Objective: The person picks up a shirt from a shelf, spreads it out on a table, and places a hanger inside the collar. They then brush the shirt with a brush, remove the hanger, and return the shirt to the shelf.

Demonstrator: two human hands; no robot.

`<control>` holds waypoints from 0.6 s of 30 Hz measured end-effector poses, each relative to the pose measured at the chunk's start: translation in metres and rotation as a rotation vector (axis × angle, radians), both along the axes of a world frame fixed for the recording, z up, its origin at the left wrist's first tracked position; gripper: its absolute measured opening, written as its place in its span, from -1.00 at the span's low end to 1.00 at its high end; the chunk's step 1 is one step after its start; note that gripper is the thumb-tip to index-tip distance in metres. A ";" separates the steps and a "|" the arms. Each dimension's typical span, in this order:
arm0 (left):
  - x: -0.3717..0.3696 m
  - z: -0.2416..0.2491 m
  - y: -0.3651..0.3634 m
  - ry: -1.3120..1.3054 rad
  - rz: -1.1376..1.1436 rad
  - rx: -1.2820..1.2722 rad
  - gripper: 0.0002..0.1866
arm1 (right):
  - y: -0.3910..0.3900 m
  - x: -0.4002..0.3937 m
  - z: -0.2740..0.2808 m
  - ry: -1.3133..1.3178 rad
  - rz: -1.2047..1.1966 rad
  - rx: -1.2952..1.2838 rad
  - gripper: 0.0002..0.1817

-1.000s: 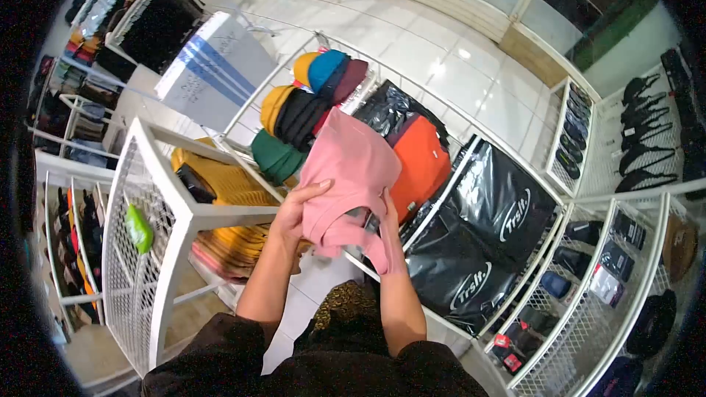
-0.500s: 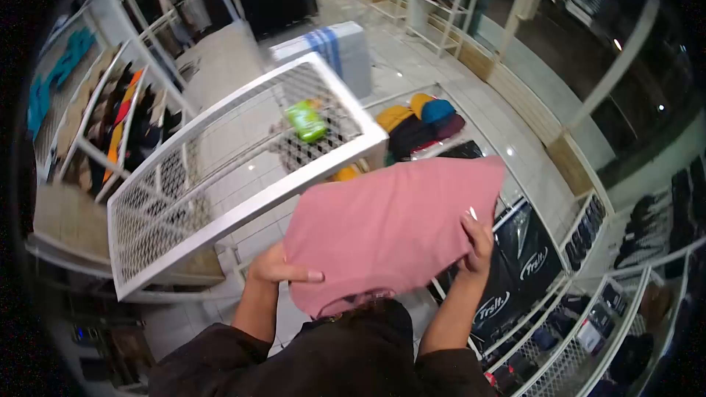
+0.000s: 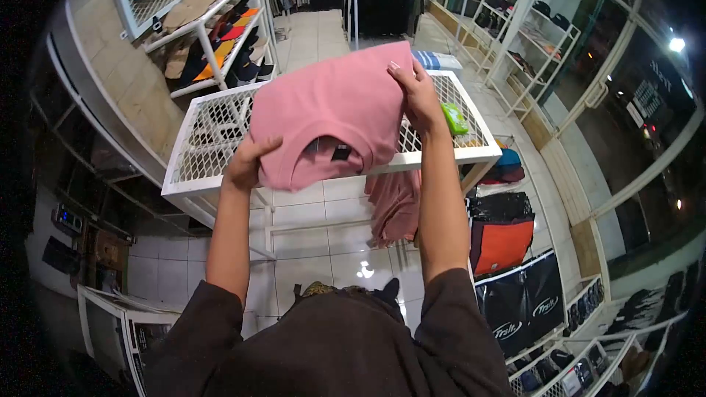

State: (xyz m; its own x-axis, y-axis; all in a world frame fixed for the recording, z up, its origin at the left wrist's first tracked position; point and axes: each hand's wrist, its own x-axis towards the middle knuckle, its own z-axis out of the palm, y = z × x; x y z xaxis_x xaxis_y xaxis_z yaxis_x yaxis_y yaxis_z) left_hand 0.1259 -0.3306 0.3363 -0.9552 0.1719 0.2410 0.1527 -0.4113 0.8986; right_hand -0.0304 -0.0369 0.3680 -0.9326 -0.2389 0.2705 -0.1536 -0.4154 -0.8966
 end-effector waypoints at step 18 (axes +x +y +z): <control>-0.030 -0.111 -0.123 0.085 1.146 -0.505 -0.19 | -0.110 0.130 -0.136 0.386 -0.126 0.949 -0.26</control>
